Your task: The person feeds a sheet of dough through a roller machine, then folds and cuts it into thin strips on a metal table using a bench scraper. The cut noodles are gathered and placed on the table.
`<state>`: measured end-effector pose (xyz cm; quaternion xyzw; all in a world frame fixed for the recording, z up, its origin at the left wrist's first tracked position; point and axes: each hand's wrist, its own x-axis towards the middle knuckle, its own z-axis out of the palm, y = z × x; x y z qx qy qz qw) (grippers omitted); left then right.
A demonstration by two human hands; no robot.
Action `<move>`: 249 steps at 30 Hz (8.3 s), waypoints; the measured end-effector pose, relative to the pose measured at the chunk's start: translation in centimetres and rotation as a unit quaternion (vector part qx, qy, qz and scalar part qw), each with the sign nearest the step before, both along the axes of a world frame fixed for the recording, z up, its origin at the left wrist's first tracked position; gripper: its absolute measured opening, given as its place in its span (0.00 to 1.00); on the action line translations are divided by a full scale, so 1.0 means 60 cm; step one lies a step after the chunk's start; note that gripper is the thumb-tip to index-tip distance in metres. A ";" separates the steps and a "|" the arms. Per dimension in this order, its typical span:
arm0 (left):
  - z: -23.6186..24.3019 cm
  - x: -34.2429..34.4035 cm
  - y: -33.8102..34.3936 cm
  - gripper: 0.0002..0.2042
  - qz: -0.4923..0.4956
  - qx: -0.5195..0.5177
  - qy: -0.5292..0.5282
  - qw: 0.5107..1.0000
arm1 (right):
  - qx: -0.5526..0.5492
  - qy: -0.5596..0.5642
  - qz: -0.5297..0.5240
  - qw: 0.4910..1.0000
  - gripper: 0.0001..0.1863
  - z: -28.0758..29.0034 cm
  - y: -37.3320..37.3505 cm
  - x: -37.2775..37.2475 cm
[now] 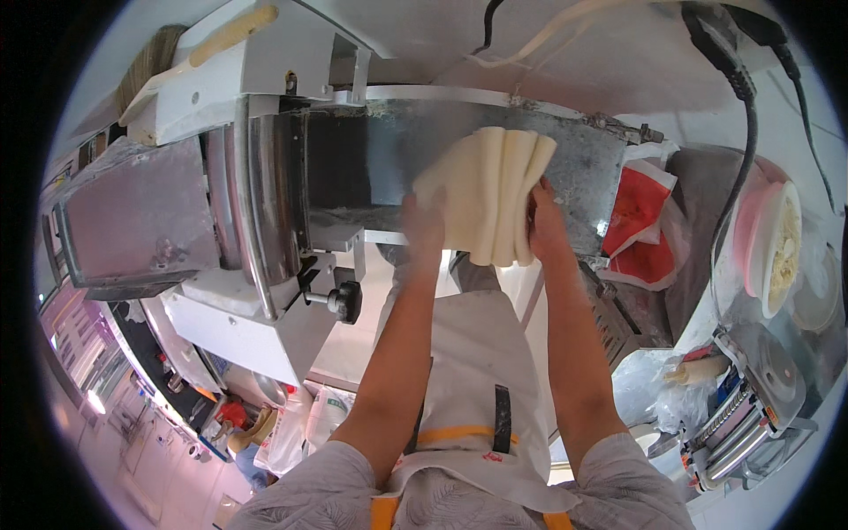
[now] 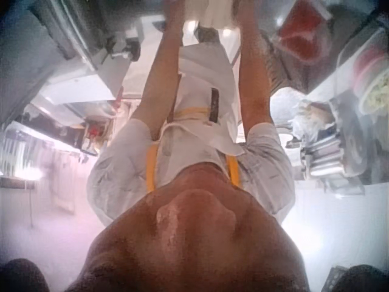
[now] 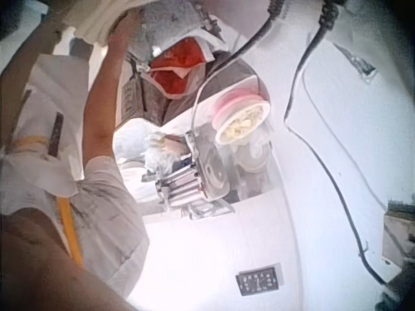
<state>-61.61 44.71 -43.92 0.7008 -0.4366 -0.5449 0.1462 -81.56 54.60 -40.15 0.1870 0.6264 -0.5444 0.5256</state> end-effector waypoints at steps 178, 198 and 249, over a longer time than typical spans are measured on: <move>0.579 0.502 0.394 0.09 -0.799 0.138 0.136 0.570 | 0.459 0.296 -0.439 0.713 0.14 0.464 0.741 1.303; 0.491 0.846 1.614 0.02 -0.964 0.162 0.123 0.174 | 0.475 0.168 -0.693 0.516 0.15 0.454 1.381 1.737; 0.459 1.127 2.847 0.20 -0.893 -0.325 0.140 0.277 | 0.367 0.367 -0.442 0.731 0.17 0.428 2.972 1.697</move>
